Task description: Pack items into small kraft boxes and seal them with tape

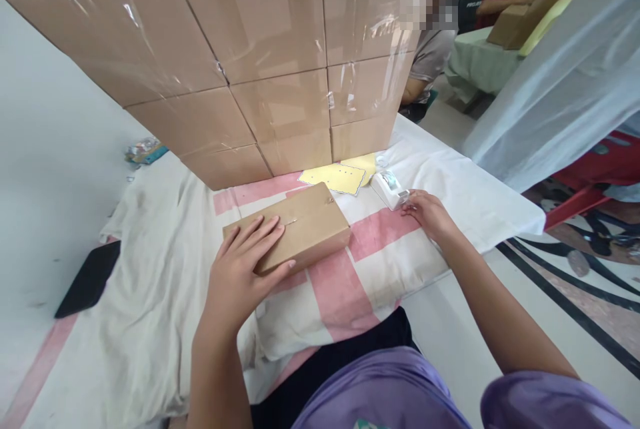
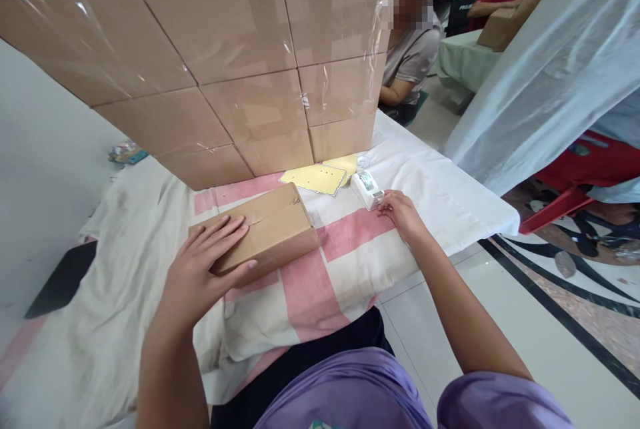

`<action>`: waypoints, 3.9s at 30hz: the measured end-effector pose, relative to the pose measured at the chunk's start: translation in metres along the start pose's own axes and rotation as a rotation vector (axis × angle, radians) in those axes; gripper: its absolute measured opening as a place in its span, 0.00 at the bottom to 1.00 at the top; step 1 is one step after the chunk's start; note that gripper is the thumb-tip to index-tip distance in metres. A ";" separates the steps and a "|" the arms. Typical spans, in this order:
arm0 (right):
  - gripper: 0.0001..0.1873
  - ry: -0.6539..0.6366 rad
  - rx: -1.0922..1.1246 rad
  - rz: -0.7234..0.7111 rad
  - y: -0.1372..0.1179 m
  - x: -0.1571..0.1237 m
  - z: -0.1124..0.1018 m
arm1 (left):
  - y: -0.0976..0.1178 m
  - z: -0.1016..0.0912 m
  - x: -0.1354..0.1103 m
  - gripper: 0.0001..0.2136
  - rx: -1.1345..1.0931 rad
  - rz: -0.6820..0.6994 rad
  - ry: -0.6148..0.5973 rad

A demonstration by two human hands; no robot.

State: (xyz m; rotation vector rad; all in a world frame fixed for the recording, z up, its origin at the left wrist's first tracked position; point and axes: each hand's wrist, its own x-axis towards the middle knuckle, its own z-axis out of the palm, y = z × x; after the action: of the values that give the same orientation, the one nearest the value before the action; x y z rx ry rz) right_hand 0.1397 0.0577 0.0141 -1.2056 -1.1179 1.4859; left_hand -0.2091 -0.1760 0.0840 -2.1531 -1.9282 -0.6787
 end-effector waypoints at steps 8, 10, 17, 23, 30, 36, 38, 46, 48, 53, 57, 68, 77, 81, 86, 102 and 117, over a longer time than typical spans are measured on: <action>0.14 0.022 -0.298 0.185 -0.012 -0.004 -0.014 | 0.001 -0.001 -0.002 0.27 0.002 -0.003 -0.002; 0.15 0.018 -0.295 0.179 -0.014 -0.008 -0.018 | 0.001 0.000 -0.001 0.27 0.002 0.000 0.004; 0.13 -0.009 -0.175 0.197 -0.015 -0.009 -0.014 | 0.000 0.001 -0.001 0.28 0.013 -0.007 0.003; 0.16 -0.016 -0.150 0.294 -0.023 -0.004 -0.001 | 0.002 0.001 -0.002 0.27 0.007 -0.011 0.011; 0.17 -0.063 -0.146 0.262 -0.019 0.002 0.000 | 0.001 0.001 -0.001 0.27 -0.010 -0.010 0.018; 0.18 -0.089 -0.149 0.225 -0.015 0.004 0.000 | 0.000 0.002 -0.002 0.27 -0.021 -0.013 0.016; 0.17 -0.099 -0.149 0.215 -0.014 0.004 -0.001 | 0.000 0.002 -0.003 0.27 -0.026 -0.015 0.018; 0.16 -0.063 -0.153 0.233 -0.013 0.005 0.001 | 0.000 0.002 -0.004 0.27 -0.019 -0.019 0.020; 0.16 -0.055 -0.155 0.236 -0.012 0.005 0.001 | 0.000 0.002 -0.004 0.27 -0.018 -0.016 0.029; 0.16 -0.026 -0.152 0.236 -0.013 0.005 0.003 | 0.002 0.001 -0.004 0.26 -0.020 -0.022 0.044; 0.17 0.000 -0.156 0.243 -0.016 0.003 0.005 | 0.003 0.002 -0.004 0.26 -0.022 -0.023 0.048; 0.18 0.018 -0.130 0.227 -0.011 0.005 0.003 | 0.002 0.003 -0.003 0.26 -0.029 -0.022 0.050; 0.19 0.046 -0.104 0.223 -0.008 0.007 0.001 | 0.002 0.002 -0.004 0.26 -0.031 -0.021 0.051; 0.19 0.049 -0.091 0.219 -0.008 0.006 0.001 | 0.002 0.002 -0.004 0.26 -0.032 -0.027 0.047; 0.19 0.053 -0.074 0.209 -0.005 0.007 0.000 | 0.003 0.003 -0.003 0.26 -0.027 -0.028 0.047; 0.12 0.007 0.017 0.173 -0.002 0.006 -0.008 | 0.004 0.002 -0.003 0.25 -0.030 -0.036 0.050; 0.07 -0.031 -0.058 0.055 0.000 0.005 -0.008 | 0.006 0.001 -0.002 0.26 -0.026 -0.038 0.058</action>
State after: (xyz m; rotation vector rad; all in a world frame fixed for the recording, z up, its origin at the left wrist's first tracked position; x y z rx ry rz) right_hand 0.1475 0.0633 0.0126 -1.2656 -1.1647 1.5275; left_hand -0.2035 -0.1779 0.0828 -2.0926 -1.9457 -0.7677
